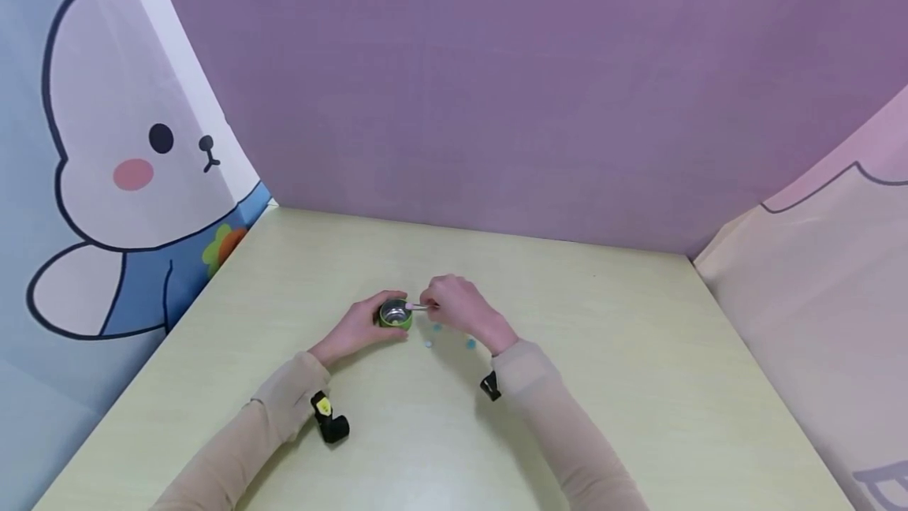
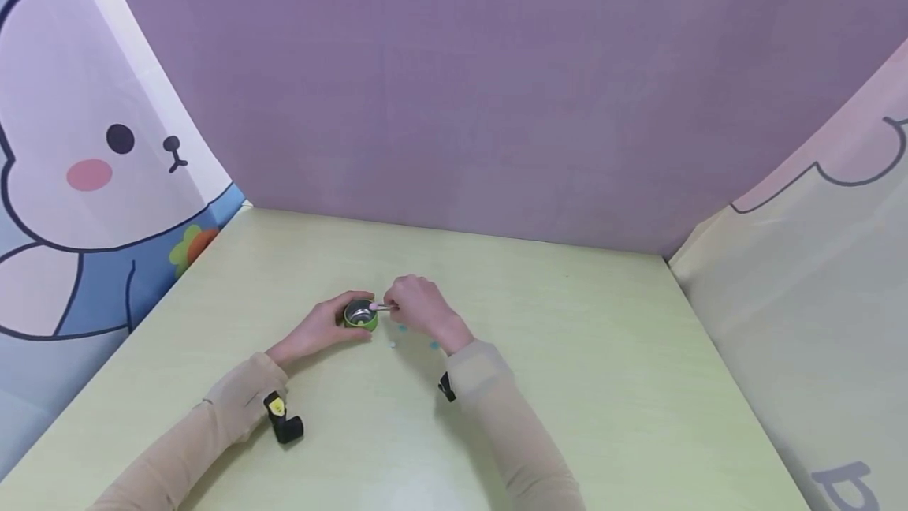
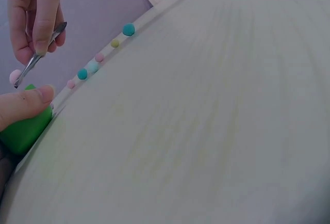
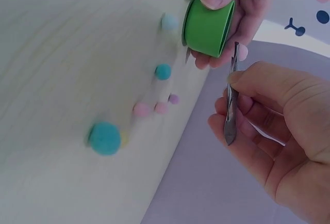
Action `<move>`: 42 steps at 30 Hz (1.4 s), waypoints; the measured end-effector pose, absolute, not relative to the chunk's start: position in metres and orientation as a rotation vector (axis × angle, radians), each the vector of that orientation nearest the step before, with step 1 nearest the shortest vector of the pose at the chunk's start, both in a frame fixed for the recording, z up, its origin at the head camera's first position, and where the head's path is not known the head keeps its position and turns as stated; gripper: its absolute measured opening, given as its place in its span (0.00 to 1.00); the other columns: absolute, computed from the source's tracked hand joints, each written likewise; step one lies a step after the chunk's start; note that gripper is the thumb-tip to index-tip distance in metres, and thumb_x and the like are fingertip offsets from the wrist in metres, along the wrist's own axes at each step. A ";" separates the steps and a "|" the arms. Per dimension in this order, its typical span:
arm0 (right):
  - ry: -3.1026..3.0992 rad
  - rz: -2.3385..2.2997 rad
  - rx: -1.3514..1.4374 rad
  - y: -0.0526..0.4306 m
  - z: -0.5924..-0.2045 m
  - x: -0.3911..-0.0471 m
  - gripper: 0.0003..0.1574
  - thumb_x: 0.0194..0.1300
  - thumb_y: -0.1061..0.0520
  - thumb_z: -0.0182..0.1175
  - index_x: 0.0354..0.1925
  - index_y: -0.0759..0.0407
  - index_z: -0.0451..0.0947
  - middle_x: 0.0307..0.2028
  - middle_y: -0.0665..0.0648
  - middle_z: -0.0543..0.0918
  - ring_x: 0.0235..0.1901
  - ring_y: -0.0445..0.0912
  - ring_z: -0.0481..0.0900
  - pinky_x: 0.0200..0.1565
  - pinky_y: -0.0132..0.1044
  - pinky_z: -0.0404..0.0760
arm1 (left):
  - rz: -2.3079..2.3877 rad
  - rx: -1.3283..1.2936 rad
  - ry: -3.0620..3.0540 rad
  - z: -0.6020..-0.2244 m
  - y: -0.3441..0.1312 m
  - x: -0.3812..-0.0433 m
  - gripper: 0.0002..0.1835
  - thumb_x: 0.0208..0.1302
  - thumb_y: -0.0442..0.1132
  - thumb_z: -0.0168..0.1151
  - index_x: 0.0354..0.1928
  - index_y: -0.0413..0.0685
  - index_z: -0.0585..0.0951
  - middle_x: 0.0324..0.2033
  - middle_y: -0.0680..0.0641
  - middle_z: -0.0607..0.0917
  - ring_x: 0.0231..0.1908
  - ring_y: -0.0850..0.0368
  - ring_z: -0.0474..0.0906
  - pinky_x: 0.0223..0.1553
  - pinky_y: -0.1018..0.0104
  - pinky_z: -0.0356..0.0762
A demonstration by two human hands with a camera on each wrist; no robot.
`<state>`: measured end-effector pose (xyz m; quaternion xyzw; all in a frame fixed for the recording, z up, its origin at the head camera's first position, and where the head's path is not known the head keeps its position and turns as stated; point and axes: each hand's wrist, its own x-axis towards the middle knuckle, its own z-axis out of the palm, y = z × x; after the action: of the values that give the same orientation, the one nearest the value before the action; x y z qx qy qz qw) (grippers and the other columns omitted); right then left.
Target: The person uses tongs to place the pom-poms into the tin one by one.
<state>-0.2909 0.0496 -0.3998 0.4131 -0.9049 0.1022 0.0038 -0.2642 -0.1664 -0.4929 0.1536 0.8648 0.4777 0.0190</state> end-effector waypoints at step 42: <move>-2.825 0.344 1.314 0.031 -0.401 -0.274 0.15 0.58 0.68 0.64 0.19 0.55 0.76 0.19 0.47 0.70 0.21 0.36 0.60 0.23 0.23 0.56 | 1.491 0.512 2.655 -0.494 -0.174 -0.258 0.40 0.54 0.45 0.76 0.69 0.52 0.70 0.64 0.43 0.78 0.64 0.44 0.74 0.68 0.44 0.71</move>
<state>-0.2739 0.0313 -0.4010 0.4193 -0.9012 0.1098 0.0036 -0.2581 -0.1735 -0.4940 0.1656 0.8595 0.4827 0.0267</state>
